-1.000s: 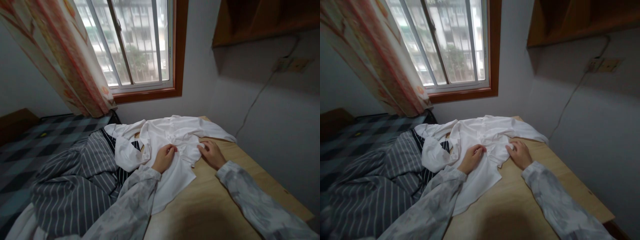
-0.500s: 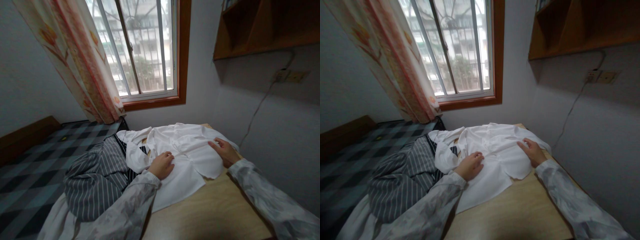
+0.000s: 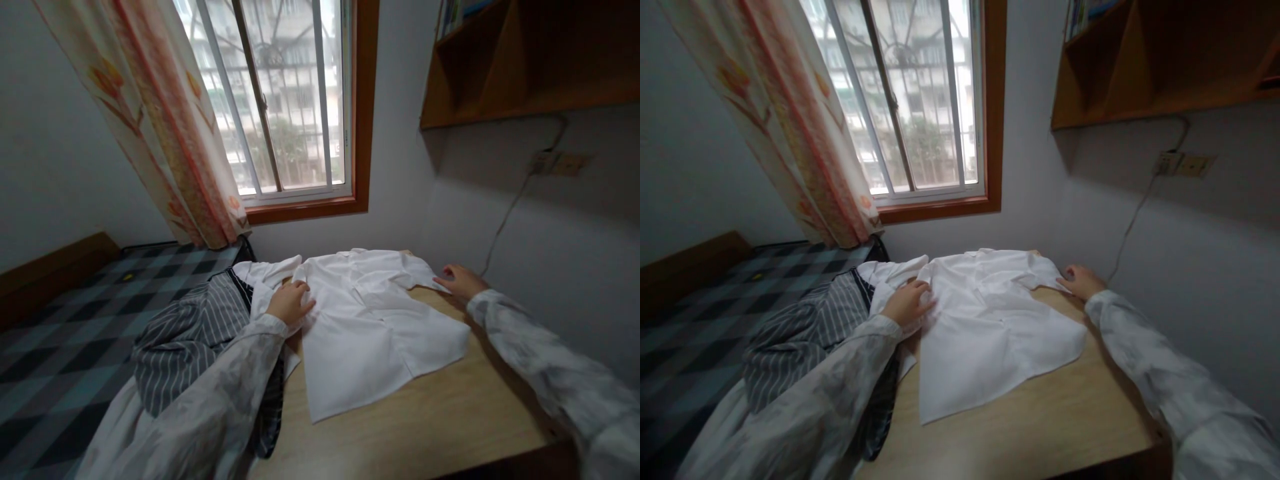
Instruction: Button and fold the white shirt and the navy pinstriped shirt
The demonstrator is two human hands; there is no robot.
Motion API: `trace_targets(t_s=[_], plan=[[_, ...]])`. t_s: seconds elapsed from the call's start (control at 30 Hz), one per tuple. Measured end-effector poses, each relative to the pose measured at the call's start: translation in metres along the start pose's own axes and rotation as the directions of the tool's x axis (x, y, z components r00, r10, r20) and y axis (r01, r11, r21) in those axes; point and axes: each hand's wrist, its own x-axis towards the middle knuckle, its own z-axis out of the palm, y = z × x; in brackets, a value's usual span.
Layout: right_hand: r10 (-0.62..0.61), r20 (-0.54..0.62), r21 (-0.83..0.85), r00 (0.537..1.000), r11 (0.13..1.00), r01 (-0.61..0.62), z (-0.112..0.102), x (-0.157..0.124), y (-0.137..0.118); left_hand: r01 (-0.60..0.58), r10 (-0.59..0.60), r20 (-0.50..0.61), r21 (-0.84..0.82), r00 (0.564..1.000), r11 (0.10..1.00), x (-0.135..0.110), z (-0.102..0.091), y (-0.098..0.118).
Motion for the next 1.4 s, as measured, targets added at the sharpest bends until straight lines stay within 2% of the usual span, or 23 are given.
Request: trace_targets(t_s=[0.07, 0.17, 0.27, 0.4, 0.47, 0.53, 0.57, 0.63, 0.67, 0.77, 0.83, 0.9, 1.0, 1.1, 1.13, 1.2, 1.3, 1.4], plan=[[0.072, -0.028, -0.012, 0.997, 0.997, -0.072, 0.010, 0.014, -0.004, 0.036, -0.036, 0.068, 0.006, 0.997, 0.999, -0.001, 0.009, -0.004], [0.133, 0.060, 0.012, 0.989, 0.991, -0.134, 0.028, 0.019, -0.016, 0.048, -0.048, 0.172, 0.003, 0.984, 0.999, -0.008, 0.023, -0.007], [0.132, 0.022, -0.004, 0.991, 0.991, -0.132, 0.032, 0.015, -0.026, 0.038, -0.032, 0.195, -0.030, 0.980, 0.999, -0.013, 0.031, -0.006], [0.021, -0.021, -0.003, 1.000, 1.000, -0.021, 0.021, 0.010, -0.042, 0.066, -0.054, 0.162, -0.068, 0.985, 0.995, -0.007, 0.031, -0.003], [-0.052, -0.016, 0.038, 0.999, 0.998, 0.053, 0.019, 0.006, -0.062, 0.094, -0.080, 0.114, -0.116, 0.990, 0.989, 0.002, 0.032, 0.001], [-0.140, -0.021, 0.091, 0.990, 0.986, 0.141, 0.020, -0.003, -0.092, 0.115, -0.105, 0.061, -0.196, 0.993, 0.974, 0.014, 0.032, 0.007], [-0.203, -0.025, 0.132, 0.979, 0.970, 0.205, 0.022, -0.009, -0.111, 0.124, -0.116, 0.047, -0.245, 0.992, 0.961, 0.020, 0.032, 0.012], [-0.367, -0.047, 0.338, 0.929, 0.869, 0.361, 0.024, -0.024, -0.151, 0.137, -0.128, 0.047, -0.363, 0.991, 0.922, 0.033, 0.032, 0.023], [-0.412, -0.064, 0.417, 0.909, 0.816, 0.399, 0.026, -0.032, -0.171, 0.141, -0.130, 0.055, -0.434, 0.990, 0.890, 0.040, 0.031, 0.029], [-0.510, -0.070, 0.582, 0.857, 0.677, 0.451, 0.029, -0.057, -0.224, 0.179, -0.122, 0.132, -0.671, 0.984, 0.720, 0.060, 0.032, 0.046], [-0.597, -0.029, 0.644, 0.802, 0.602, 0.472, 0.033, -0.072, -0.248, 0.245, -0.120, 0.218, -0.745, 0.969, 0.621, 0.070, 0.036, 0.052], [-0.681, 0.033, 0.684, 0.731, 0.549, 0.481, 0.040, -0.084, -0.264, 0.299, -0.122, 0.290, -0.709, 0.949, 0.639, 0.077, 0.044, 0.054], [-0.758, 0.093, 0.738, 0.646, 0.488, 0.466, 0.048, -0.093, -0.269, 0.295, -0.135, 0.296, -0.604, 0.946, 0.741, 0.079, 0.058, 0.052], [-0.774, 0.112, 0.799, 0.623, 0.443, 0.406, 0.051, -0.084, -0.256, 0.253, -0.117, 0.257, -0.595, 0.959, 0.763, 0.072, 0.067, 0.046], [-0.764, 0.120, 0.809, 0.635, 0.446, 0.384, 0.051, -0.078, -0.249, 0.237, -0.103, 0.249, -0.599, 0.963, 0.765, 0.069, 0.069, 0.043], [-0.710, 0.130, 0.789, 0.693, 0.497, 0.362, 0.050, -0.060, -0.230, 0.209, -0.070, 0.243, -0.608, 0.967, 0.766, 0.064, 0.069, 0.038], [-0.601, 0.108, 0.654, 0.792, 0.643, 0.399, 0.051, -0.029, -0.198, 0.179, -0.023, 0.252, -0.618, 0.967, 0.765, 0.056, 0.068, 0.028], [-0.513, 0.091, 0.520, 0.854, 0.756, 0.398, 0.057, -0.002, -0.174, 0.155, 0.021, 0.266, -0.625, 0.964, 0.765, 0.048, 0.065, 0.016]])
